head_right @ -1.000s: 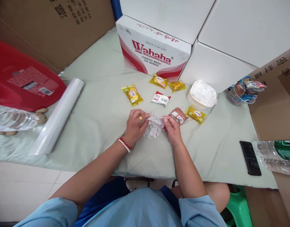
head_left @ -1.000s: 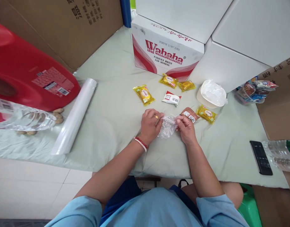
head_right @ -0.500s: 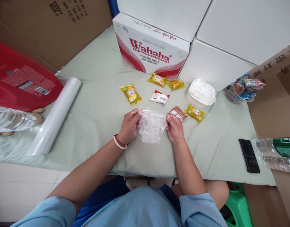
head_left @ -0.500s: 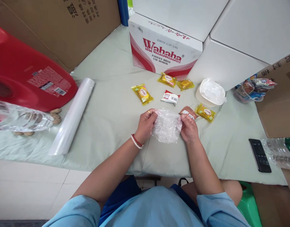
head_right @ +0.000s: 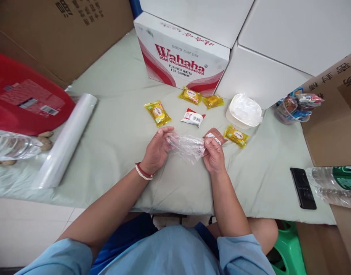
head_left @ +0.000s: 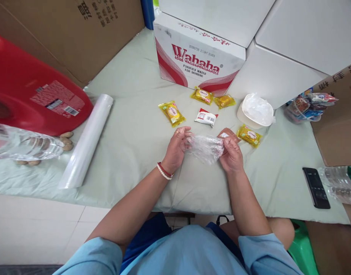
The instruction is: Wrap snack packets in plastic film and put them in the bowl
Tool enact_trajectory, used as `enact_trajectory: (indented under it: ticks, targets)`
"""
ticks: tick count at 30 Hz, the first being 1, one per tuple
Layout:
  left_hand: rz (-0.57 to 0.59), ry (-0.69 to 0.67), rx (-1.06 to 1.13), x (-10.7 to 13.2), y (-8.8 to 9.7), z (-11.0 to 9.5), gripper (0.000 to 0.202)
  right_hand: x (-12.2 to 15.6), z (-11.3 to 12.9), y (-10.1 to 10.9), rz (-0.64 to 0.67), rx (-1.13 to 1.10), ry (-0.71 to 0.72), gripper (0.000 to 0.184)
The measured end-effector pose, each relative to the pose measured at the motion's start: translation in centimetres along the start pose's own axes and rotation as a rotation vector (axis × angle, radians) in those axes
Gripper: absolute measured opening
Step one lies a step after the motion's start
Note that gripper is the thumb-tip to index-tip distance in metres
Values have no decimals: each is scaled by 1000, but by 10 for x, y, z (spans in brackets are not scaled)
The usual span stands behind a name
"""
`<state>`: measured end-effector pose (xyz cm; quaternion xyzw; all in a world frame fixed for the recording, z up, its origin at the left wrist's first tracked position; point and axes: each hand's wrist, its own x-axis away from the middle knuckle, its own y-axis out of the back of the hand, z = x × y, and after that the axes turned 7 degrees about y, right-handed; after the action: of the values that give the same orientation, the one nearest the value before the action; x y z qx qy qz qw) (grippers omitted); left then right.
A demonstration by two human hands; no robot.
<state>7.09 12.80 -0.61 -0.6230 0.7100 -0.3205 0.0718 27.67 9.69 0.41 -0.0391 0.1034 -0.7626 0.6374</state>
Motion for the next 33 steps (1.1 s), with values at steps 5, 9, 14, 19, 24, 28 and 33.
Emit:
enact_trajectory:
  ticks: [5,9,14,19,24,28,33]
  targets:
    - [76,11,-125,4,-3,-1,49,1,-2,0,4,-6,-43,49]
    - [79,21,-127,5,-5,-1,54,-2,-8,6,10,104,4,44]
    - [124,2,-206,4,-4,0,43,-8,-8,13,54,267,100,43]
    - [88,-42,-196,3,-4,2,40,4,24,7,26,558,326,39]
    - [131,-71,-166,3,-6,6,48,20,40,-16,316,1023,572,53]
    - [103,-111,-140,1,-6,10,51,23,38,-28,179,1086,664,19]
    - [63,-123,-75,-4,-6,9,51,35,43,-17,-30,862,619,16]
